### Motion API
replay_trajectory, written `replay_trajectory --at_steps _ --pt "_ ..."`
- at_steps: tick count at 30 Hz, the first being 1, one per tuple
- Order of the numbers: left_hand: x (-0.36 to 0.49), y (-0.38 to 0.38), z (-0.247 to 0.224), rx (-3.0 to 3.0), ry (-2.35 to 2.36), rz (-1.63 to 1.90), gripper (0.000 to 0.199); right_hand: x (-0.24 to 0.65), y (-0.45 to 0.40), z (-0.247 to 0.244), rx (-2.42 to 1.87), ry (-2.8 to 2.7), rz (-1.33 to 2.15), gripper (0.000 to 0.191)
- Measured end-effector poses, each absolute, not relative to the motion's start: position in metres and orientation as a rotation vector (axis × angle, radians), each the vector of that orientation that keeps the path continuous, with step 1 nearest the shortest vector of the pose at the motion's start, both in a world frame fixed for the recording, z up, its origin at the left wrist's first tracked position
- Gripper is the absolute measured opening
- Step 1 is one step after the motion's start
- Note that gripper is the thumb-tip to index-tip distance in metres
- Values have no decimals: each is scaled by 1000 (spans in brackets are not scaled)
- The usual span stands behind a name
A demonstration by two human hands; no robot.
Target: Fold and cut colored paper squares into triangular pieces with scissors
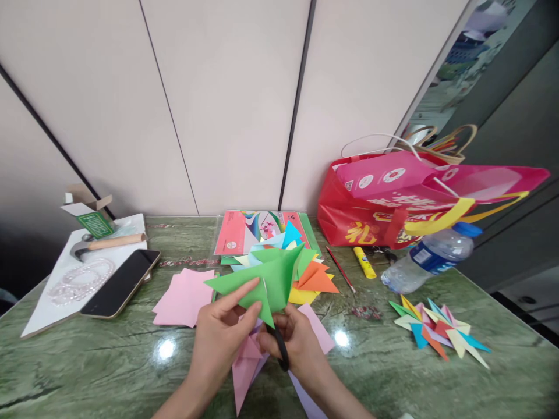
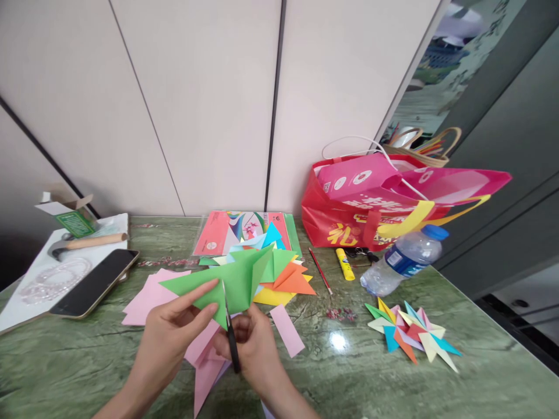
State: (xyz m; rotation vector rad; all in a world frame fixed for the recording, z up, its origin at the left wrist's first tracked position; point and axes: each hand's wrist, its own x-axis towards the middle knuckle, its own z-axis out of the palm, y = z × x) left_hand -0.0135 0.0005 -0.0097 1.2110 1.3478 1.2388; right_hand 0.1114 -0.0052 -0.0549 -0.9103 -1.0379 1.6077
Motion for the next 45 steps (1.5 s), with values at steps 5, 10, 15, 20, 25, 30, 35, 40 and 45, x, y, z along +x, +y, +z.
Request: replay_trajectory --at_steps 5,10,15,20,25,30,35,40,45 --pt "-14 0 -9 1200 1337 1251 38 112 -5 -55 -881 -1010 1608 46" --pt "-16 0 -12 1200 1348 1252 39 113 -3 -54 -878 -1032 1629 48" --pt "-18 1 -13 1208 1348 1246 40 112 -4 -51 -847 -985 1639 48" --pt "-23 5 -5 1202 1395 1327 43 113 -7 -51 -772 -1001 1785 47" --pt "-30 8 4 1172 1430 1426 42 115 -7 -49 -659 -1048 1857 41" --pt "-33 10 5 1143 1416 1416 43 118 -8 -47 -538 -1040 1985 50" --pt "-36 9 4 1164 1361 1303 43 124 -8 -46 -400 -1124 2147 70" --pt "-36 5 10 1244 1362 1173 41 126 -6 -49 -382 -1194 2160 84" --pt "-38 3 14 1199 1289 1134 38 124 -6 -55 -349 -1238 2058 98"
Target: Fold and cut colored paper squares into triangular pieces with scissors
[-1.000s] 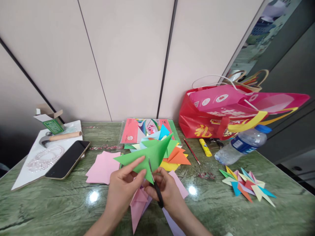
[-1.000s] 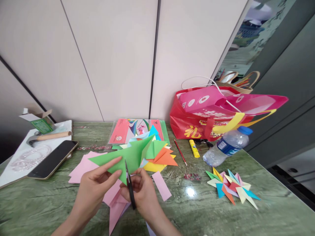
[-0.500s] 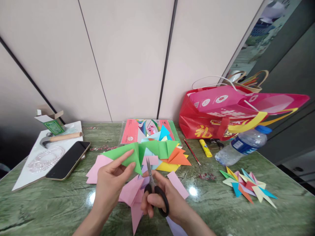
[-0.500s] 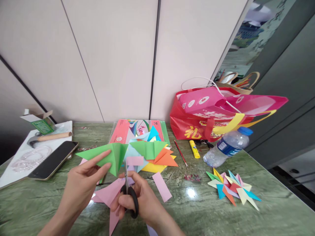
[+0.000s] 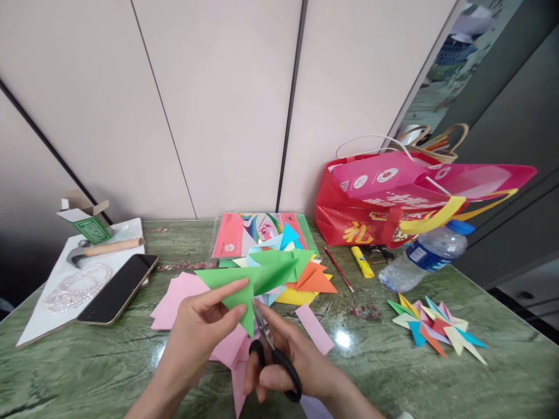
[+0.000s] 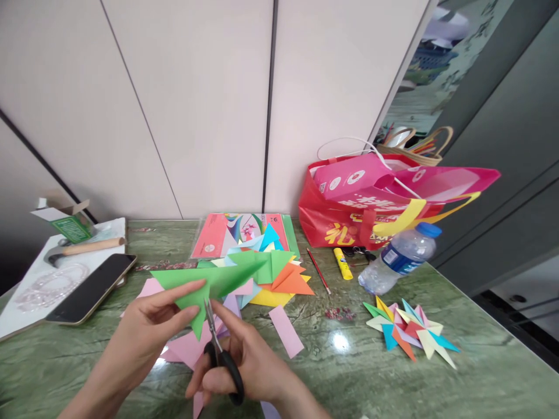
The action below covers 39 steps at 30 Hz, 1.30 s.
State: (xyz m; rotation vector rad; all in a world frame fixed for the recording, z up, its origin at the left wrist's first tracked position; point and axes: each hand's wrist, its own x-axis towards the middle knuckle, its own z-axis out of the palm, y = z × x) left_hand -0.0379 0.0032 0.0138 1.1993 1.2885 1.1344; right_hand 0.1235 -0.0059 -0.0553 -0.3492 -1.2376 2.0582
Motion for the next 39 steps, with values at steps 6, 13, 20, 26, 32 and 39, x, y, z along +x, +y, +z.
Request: replay_trajectory --at_steps 6,13,20,26,32,39 --pt "-43 7 16 989 1161 1067 38 125 -7 -53 -409 -1290 1973 98" --pt "-43 9 21 889 1078 1107 38 126 -6 -48 -454 -1365 1881 87" --pt "-37 6 17 1020 1160 1164 35 123 -8 -47 -444 -1302 1886 83" --pt "-28 0 7 1200 1162 1145 40 121 -9 -43 -457 -1230 1853 48" --pt "-29 2 3 1230 1236 1156 38 122 -7 -41 -472 -1247 1860 36" --pt "-32 2 6 1260 1260 1126 34 122 -6 -41 -461 -1226 1917 39"
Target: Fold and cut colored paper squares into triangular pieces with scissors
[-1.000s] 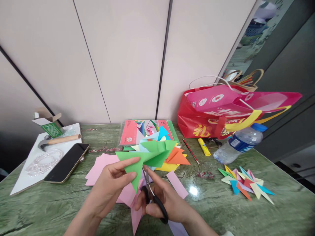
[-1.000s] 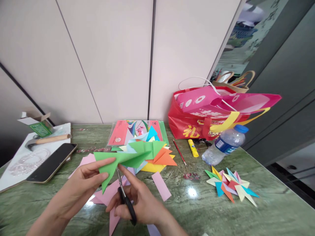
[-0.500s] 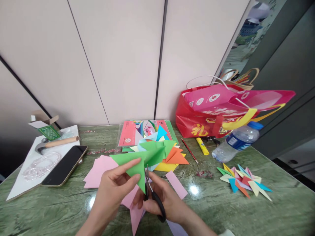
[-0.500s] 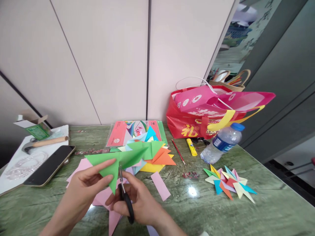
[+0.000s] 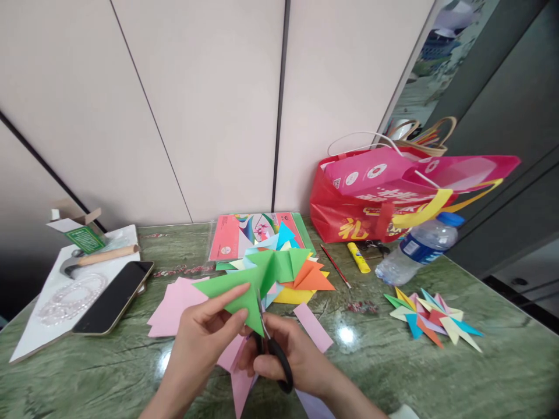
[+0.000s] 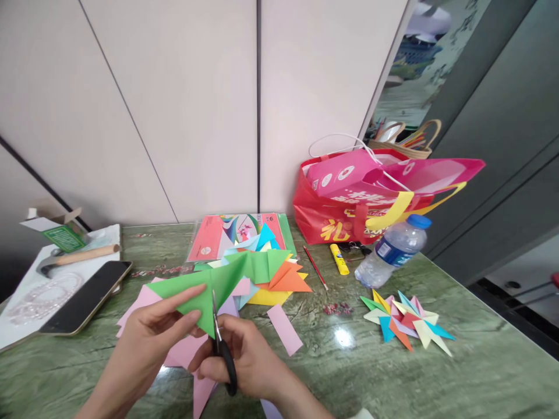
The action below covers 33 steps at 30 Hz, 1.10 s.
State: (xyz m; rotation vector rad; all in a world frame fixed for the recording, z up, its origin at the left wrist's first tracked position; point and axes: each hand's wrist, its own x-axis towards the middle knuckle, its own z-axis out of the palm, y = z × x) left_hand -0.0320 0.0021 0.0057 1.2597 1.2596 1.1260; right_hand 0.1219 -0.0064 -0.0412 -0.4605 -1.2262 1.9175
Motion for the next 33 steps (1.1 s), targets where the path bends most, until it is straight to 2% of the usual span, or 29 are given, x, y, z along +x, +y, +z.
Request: replay_trajectory --at_steps 5,12,15,21,23,25,26,30,33 --pt "-29 2 4 1318 1322 1151 23 121 -7 -37 -508 -1217 1840 36" --pt "-24 -1 -2 1377 1303 1037 34 116 -5 -41 -550 -1123 1714 27" --pt "-24 -2 3 1416 1314 1104 37 117 -4 -41 -600 -1141 1692 27" --pt "-30 2 18 1356 1242 1435 70 119 -4 -41 -661 -1185 1696 31" --pt "-39 6 19 1387 1295 1398 61 119 -5 -42 -675 -1214 1703 31" --pt "-50 10 19 1466 1427 1213 30 120 -6 -44 -682 -1260 1722 31" --pt "-55 12 20 1494 1488 1099 26 120 -6 -46 -684 -1287 1731 31" --pt "-71 16 27 1642 1442 672 19 122 -6 -50 -695 -1372 1759 29" --pt "-77 17 33 1696 1346 489 18 122 -6 -48 -719 -1406 1795 30"
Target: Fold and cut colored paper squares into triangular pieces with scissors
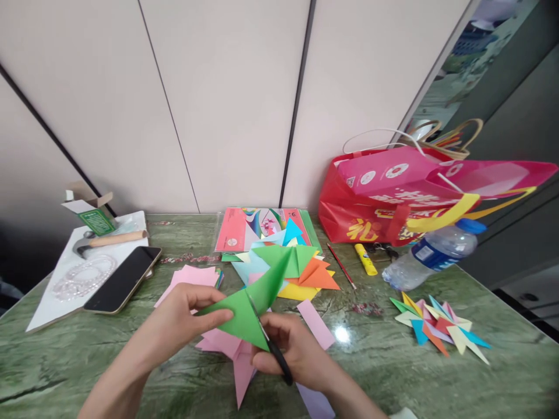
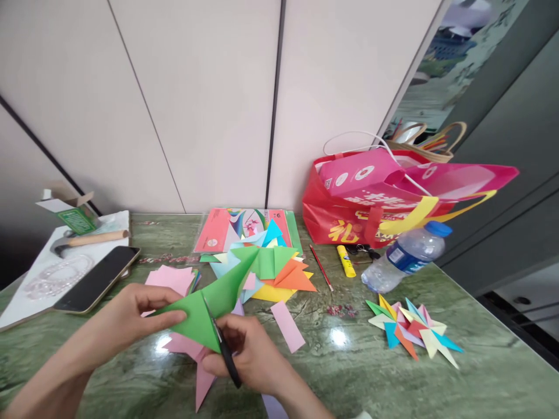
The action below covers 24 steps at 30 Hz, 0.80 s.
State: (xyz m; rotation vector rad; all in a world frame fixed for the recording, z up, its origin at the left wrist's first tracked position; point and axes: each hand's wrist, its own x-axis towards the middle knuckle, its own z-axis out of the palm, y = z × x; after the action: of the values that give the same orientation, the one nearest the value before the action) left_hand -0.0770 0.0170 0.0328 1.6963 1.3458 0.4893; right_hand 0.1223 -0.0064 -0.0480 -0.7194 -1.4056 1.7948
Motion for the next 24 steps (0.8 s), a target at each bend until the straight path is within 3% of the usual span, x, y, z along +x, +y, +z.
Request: replay_trajectory --at_steps 9,14,24 --pt "-74 23 19 1409 1059 376 25 125 -5 -46 -728 -1404 1927 31" --pt "-76 23 16 1313 988 352 25 133 -2 -50 -655 -1382 2059 46" --pt "-71 21 13 1274 928 353 22 133 -1 -45 -651 -1428 1958 28"
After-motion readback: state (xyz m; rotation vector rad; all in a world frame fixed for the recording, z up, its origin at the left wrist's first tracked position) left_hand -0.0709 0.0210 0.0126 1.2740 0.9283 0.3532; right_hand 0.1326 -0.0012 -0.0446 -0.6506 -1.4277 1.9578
